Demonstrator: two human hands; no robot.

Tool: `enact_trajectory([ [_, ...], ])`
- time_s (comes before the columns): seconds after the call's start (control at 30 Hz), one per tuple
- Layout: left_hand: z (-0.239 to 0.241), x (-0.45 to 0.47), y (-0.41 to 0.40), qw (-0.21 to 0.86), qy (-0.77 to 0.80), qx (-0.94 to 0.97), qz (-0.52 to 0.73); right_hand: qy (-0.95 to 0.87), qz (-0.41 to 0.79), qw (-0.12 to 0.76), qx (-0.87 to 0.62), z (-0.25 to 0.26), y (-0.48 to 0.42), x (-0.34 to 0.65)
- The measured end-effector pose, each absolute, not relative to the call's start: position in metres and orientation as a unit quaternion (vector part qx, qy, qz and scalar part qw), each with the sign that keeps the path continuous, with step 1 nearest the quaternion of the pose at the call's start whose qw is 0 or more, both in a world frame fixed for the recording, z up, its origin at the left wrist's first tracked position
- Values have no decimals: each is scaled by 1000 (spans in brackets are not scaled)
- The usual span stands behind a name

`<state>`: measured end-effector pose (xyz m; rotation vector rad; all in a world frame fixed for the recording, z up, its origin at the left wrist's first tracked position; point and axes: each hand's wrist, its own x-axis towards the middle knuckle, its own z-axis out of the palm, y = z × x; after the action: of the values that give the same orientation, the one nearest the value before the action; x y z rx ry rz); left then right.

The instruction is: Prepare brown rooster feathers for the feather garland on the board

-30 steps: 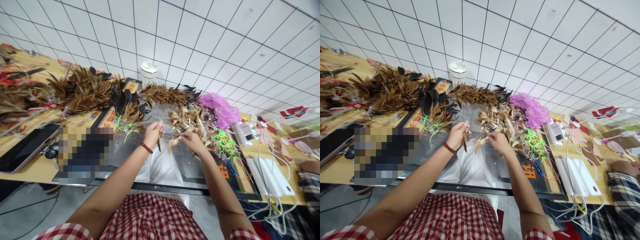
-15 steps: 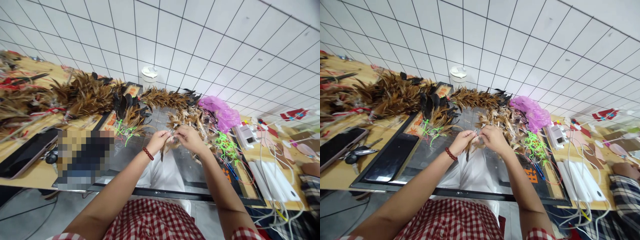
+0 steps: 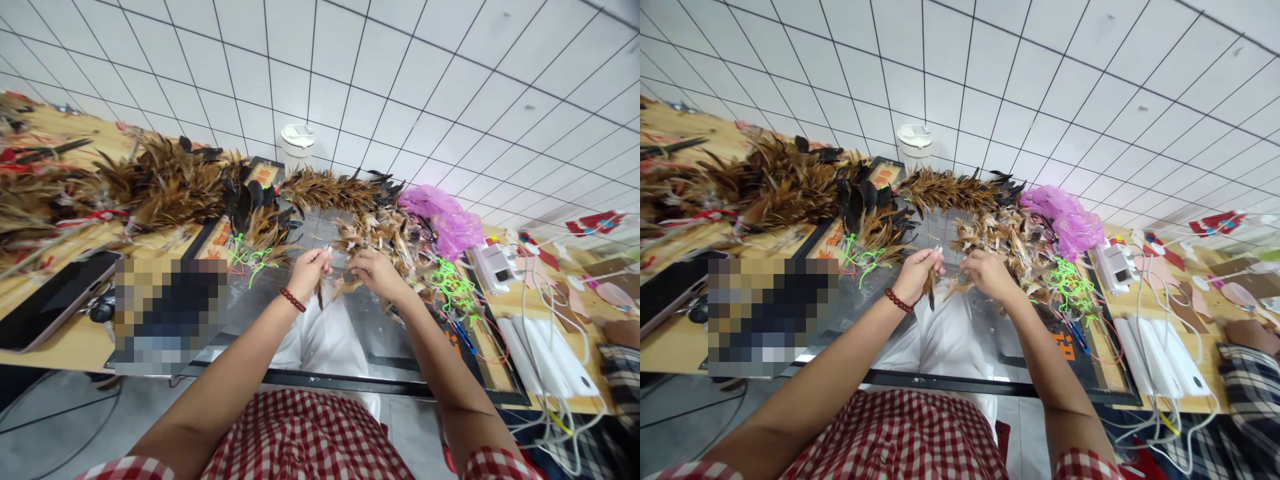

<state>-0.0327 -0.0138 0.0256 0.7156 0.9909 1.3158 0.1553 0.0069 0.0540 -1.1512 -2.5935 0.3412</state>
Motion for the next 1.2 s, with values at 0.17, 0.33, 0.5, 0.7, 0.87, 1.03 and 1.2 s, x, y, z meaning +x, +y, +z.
enact_trajectory([
  [0.17,22,-32,-11,619,436,304,578,-925,127,85,-348,36,16,150],
  [0.33,21,-31,-12,606,459,302,575,-926,79,70,-362,49,9,143],
  [0.5,20,-29,-15,607,456,326,563,-913,110,155,-360,65,-4,144],
  [0.7,22,-26,-19,663,444,310,517,-876,172,258,-369,67,-4,138],
  [0.87,28,-28,-21,654,427,389,488,-858,163,312,-375,60,1,130],
  [1.03,29,-29,-21,638,416,431,484,-830,162,321,-427,56,5,143],
  [1.2,27,-29,-18,647,429,365,514,-875,145,150,-436,59,-1,181],
])
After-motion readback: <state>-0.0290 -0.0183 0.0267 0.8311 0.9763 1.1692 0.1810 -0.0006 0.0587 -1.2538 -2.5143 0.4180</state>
